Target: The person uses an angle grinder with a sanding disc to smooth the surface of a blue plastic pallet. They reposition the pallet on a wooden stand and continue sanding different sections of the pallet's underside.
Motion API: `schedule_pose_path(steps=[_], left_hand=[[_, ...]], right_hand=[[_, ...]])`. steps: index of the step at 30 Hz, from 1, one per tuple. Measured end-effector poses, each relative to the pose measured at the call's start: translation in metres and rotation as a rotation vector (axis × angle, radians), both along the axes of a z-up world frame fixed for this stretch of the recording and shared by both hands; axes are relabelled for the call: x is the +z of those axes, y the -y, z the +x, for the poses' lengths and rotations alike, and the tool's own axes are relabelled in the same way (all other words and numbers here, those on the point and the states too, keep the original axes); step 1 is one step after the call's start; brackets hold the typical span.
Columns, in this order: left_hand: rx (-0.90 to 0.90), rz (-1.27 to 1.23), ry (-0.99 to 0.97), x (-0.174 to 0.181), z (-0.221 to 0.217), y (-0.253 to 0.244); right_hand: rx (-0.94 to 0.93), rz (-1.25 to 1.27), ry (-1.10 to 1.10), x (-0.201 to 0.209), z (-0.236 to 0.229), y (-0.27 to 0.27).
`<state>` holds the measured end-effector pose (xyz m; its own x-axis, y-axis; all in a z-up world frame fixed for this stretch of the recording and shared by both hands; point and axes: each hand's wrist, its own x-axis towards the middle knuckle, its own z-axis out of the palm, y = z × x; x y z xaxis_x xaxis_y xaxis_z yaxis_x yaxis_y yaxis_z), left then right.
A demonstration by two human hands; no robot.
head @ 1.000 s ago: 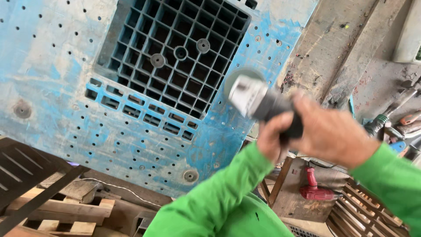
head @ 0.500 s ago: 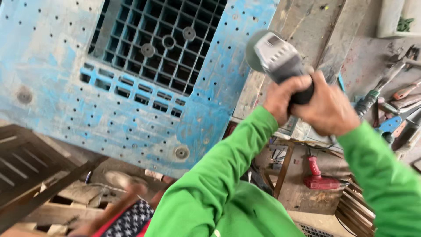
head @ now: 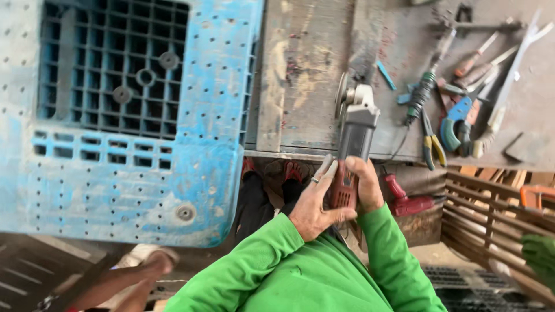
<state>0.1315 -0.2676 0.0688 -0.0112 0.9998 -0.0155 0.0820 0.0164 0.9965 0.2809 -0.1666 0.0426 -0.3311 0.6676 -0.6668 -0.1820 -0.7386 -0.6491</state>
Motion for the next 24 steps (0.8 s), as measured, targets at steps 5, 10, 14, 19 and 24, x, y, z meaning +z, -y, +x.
schedule_pose_path(steps=[5, 10, 14, 19, 24], left_hand=[[0.064, 0.162, -0.200, 0.004, 0.030, -0.021], [-0.038, 0.297, -0.311, -0.008, 0.041, -0.028], [-0.105, 0.240, -0.280, -0.010, 0.048, -0.029], [-0.070, 0.194, -0.266, -0.002, 0.042, -0.025], [0.062, -0.059, 0.178, -0.017, 0.027, -0.016]], right_hand=[[-0.266, -0.131, -0.276, 0.004, 0.014, -0.013], [-0.351, 0.094, -0.285, 0.004, 0.039, -0.019], [-0.397, 0.104, -0.313, -0.009, 0.054, -0.016], [-0.321, -0.008, -0.325, -0.027, 0.059, -0.008], [-0.004, 0.210, -0.036, -0.038, 0.035, -0.014]])
